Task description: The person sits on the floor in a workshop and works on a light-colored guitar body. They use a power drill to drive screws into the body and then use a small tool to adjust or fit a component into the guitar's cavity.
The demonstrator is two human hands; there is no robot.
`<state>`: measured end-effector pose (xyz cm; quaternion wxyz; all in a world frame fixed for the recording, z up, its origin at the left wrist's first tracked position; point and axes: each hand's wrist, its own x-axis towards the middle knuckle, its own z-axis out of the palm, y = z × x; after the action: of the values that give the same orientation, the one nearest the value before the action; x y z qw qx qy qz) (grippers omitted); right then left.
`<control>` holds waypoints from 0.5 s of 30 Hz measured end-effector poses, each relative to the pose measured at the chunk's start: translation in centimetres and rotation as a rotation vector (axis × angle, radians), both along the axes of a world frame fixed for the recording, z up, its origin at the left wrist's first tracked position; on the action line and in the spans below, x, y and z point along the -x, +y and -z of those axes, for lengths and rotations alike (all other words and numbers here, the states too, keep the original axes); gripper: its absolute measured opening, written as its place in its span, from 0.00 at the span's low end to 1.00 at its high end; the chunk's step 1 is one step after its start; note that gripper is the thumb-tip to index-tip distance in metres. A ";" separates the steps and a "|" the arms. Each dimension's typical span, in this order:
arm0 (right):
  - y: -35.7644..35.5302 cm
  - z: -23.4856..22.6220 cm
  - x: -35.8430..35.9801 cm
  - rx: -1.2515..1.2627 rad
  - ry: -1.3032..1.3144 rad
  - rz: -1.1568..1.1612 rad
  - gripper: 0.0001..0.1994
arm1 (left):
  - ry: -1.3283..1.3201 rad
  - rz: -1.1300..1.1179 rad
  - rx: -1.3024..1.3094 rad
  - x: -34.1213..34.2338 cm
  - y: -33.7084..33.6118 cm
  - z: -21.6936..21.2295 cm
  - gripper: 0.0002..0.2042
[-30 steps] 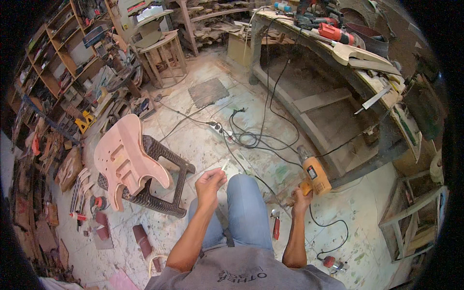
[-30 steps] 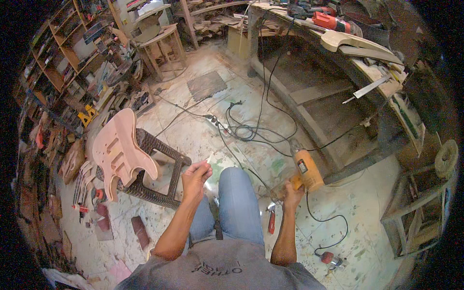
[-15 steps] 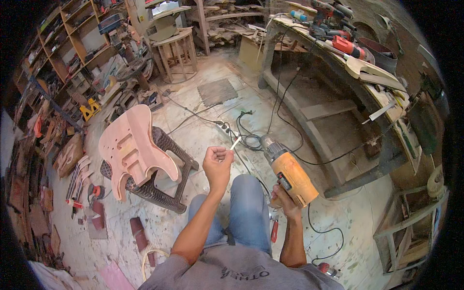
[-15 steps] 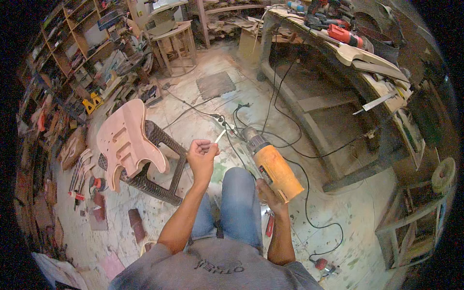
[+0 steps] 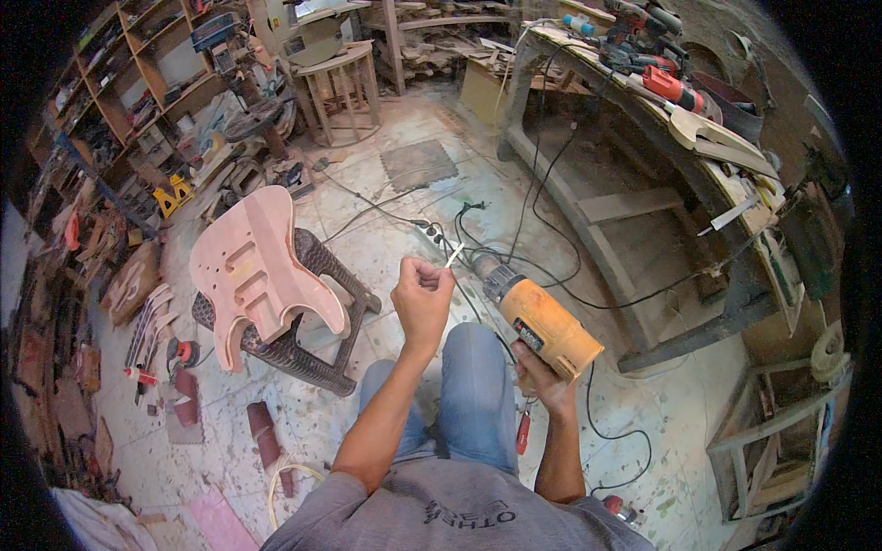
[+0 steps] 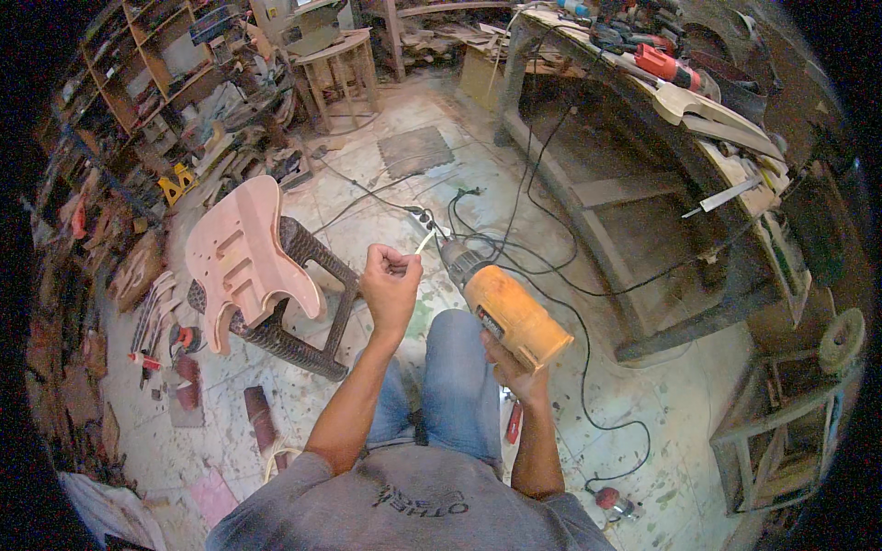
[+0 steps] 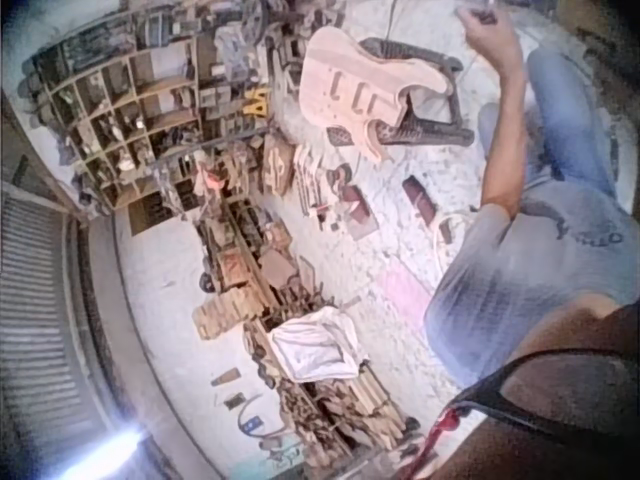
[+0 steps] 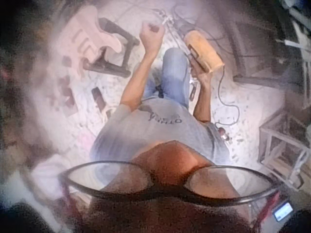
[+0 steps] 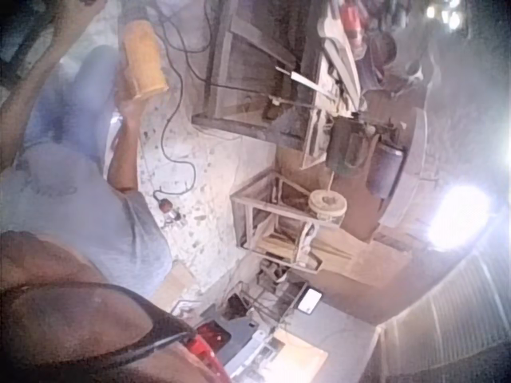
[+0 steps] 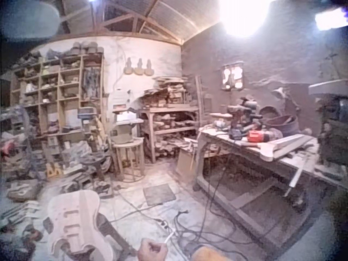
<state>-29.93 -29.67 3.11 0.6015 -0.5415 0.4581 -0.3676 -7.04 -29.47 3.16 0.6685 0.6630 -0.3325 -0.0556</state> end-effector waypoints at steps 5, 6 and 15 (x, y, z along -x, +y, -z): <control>-0.9 0.0 0.1 0.015 -0.029 -0.015 0.12 | -0.040 -0.017 -0.050 -0.1 0.3 -0.5 0.13; -1.0 0.0 0.1 -0.005 -0.026 -0.017 0.12 | -0.061 -0.020 -0.059 -0.1 0.3 -0.6 0.13; -1.3 -0.4 0.4 -0.015 -0.045 -0.086 0.11 | -0.111 -0.021 -0.093 -0.1 0.3 -0.2 0.12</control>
<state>-30.36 -30.98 3.54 0.6311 -0.5476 0.4235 -0.3502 -6.99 -29.21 3.34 0.6180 0.6987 -0.3592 -0.0272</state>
